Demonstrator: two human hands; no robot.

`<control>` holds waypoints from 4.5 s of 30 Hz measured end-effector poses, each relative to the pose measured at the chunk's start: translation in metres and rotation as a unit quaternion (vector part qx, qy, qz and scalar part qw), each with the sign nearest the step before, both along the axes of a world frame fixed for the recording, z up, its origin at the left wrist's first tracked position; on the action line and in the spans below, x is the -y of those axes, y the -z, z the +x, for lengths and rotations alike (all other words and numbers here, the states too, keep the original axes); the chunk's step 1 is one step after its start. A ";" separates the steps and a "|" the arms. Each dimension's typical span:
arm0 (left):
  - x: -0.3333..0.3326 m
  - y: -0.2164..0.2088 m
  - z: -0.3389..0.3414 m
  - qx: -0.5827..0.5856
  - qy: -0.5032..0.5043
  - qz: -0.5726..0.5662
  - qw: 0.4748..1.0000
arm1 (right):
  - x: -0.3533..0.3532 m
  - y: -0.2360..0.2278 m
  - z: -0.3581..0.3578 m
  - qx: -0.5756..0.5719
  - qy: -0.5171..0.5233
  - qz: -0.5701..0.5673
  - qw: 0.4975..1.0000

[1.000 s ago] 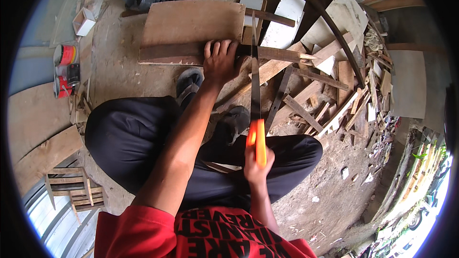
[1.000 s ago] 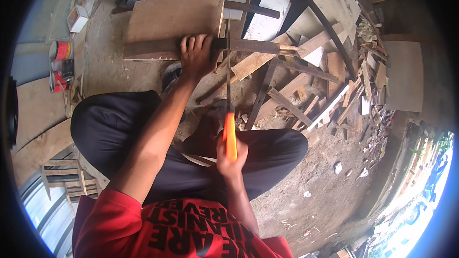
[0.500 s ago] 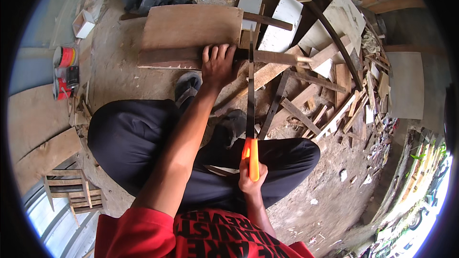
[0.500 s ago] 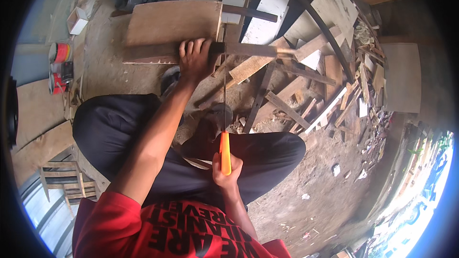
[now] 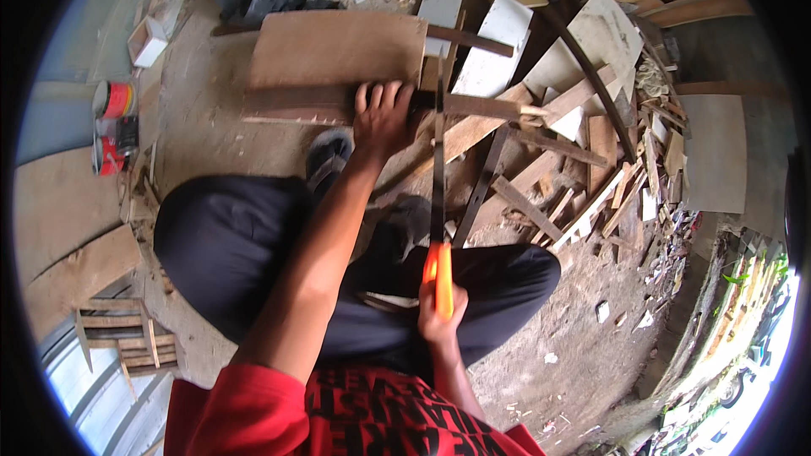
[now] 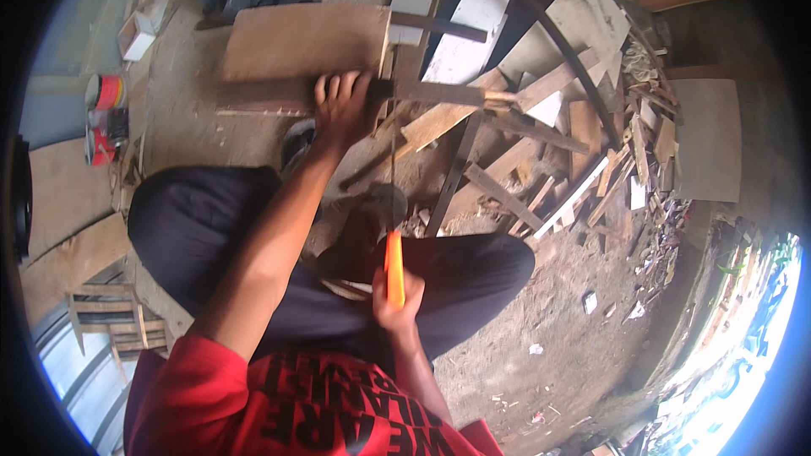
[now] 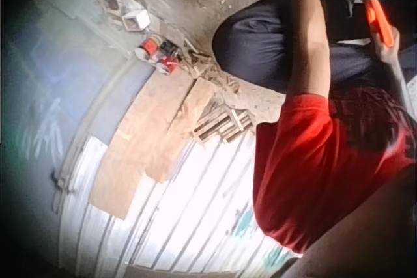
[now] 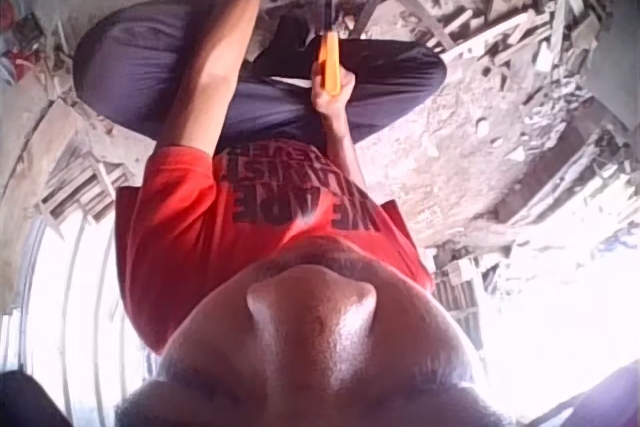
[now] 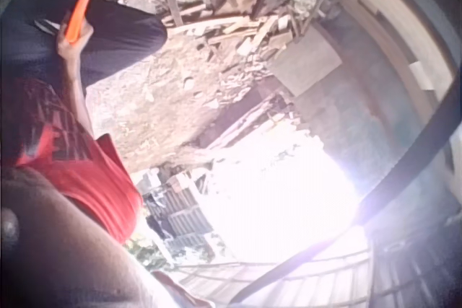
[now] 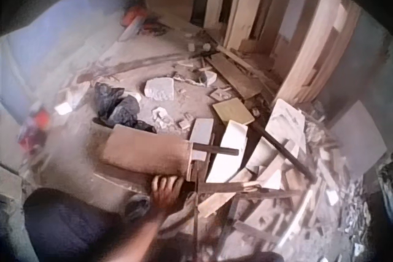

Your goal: The person sits on the floor and uses a hand saw to cut a piece of wood resting on a makeshift support. The person maintains a steady sawing motion throughout the clip.

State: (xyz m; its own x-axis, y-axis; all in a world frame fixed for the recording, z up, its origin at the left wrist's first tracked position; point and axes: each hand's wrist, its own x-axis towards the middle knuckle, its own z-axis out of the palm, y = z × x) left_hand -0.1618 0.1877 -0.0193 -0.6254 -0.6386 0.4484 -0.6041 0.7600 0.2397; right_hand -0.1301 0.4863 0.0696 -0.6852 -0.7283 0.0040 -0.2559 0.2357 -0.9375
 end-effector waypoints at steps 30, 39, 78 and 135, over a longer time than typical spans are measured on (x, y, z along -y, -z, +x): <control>-0.002 -0.009 0.004 0.023 0.001 -0.001 1.000 | 0.091 0.022 -0.049 0.097 0.054 -0.067 0.992; -0.004 -0.008 0.001 0.015 -0.015 -0.011 1.000 | 0.057 0.009 -0.027 0.075 0.069 -0.015 0.995; -0.006 -0.007 -0.001 0.016 -0.011 -0.007 1.000 | 0.130 0.009 -0.075 0.065 0.035 -0.039 0.997; -0.001 -0.002 0.005 -0.011 0.007 0.016 1.000 | -0.007 -0.010 0.003 0.008 -0.001 0.040 0.999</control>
